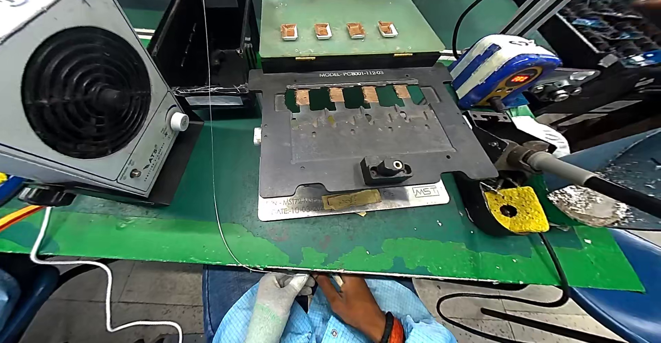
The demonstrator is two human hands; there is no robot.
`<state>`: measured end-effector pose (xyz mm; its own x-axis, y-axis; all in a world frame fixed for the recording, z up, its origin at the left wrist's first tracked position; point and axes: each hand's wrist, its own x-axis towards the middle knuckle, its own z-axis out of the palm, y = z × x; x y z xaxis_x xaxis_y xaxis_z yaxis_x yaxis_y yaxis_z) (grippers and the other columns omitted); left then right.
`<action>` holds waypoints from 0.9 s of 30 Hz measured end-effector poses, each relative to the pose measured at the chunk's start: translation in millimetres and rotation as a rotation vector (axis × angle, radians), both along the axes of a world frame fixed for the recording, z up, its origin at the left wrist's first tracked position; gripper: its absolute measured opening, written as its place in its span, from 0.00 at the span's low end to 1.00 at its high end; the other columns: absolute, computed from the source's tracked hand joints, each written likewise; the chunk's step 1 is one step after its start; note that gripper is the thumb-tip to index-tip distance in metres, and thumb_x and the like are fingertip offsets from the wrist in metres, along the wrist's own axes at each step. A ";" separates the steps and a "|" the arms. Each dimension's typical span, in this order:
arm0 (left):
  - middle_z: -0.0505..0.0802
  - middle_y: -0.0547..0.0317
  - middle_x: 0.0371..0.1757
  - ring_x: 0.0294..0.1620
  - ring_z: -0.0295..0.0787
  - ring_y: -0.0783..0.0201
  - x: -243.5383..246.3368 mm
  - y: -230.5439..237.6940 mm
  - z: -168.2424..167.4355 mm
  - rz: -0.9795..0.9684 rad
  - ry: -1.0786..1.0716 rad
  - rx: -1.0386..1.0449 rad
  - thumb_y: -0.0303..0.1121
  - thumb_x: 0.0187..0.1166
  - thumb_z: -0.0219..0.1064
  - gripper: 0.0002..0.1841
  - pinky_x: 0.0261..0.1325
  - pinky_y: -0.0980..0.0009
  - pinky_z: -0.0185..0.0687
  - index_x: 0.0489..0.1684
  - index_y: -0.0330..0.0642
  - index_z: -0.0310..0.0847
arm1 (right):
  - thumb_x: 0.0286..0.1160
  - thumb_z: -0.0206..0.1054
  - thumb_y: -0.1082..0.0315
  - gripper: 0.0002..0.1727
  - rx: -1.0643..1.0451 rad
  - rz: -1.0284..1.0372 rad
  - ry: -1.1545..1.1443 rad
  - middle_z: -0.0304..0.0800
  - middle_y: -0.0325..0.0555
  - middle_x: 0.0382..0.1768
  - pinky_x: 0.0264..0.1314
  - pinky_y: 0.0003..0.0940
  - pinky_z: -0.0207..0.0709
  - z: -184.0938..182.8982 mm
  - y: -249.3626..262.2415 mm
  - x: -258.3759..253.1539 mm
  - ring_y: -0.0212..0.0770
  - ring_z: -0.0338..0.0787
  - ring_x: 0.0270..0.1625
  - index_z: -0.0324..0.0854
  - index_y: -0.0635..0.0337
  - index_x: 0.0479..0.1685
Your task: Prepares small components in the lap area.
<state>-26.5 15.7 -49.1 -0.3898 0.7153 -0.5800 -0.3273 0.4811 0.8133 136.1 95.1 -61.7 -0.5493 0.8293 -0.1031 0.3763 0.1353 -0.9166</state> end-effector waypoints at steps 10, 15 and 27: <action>0.98 0.44 0.33 0.34 0.99 0.52 1.0 -0.2 1.3 0.000 0.001 0.005 0.26 0.76 0.73 0.08 0.49 0.59 0.97 0.39 0.27 0.90 | 0.81 0.68 0.58 0.17 -0.011 0.058 -0.009 0.95 0.41 0.58 0.77 0.33 0.81 5.2 1.3 0.4 0.28 0.89 0.67 0.89 0.58 0.59; 0.98 0.44 0.33 0.35 0.99 0.53 1.1 -0.1 2.2 -0.016 0.011 0.003 0.27 0.77 0.73 0.08 0.49 0.60 0.97 0.41 0.27 0.90 | 0.82 0.67 0.57 0.18 -0.007 0.075 -0.026 0.94 0.42 0.59 0.77 0.35 0.80 5.0 2.3 0.9 0.29 0.88 0.68 0.89 0.58 0.60; 0.98 0.46 0.33 0.34 0.99 0.54 1.3 0.0 4.1 -0.042 0.048 0.008 0.27 0.77 0.72 0.07 0.50 0.60 0.97 0.39 0.29 0.92 | 0.84 0.65 0.58 0.17 0.008 0.106 -0.017 0.94 0.42 0.60 0.78 0.36 0.79 2.7 3.0 0.9 0.30 0.87 0.70 0.89 0.57 0.60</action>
<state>-25.2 15.7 -45.0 -0.3869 0.7360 -0.5556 -0.2674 0.4871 0.8314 137.1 98.0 -59.0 -0.6320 0.7676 -0.1067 0.3753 0.1827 -0.9087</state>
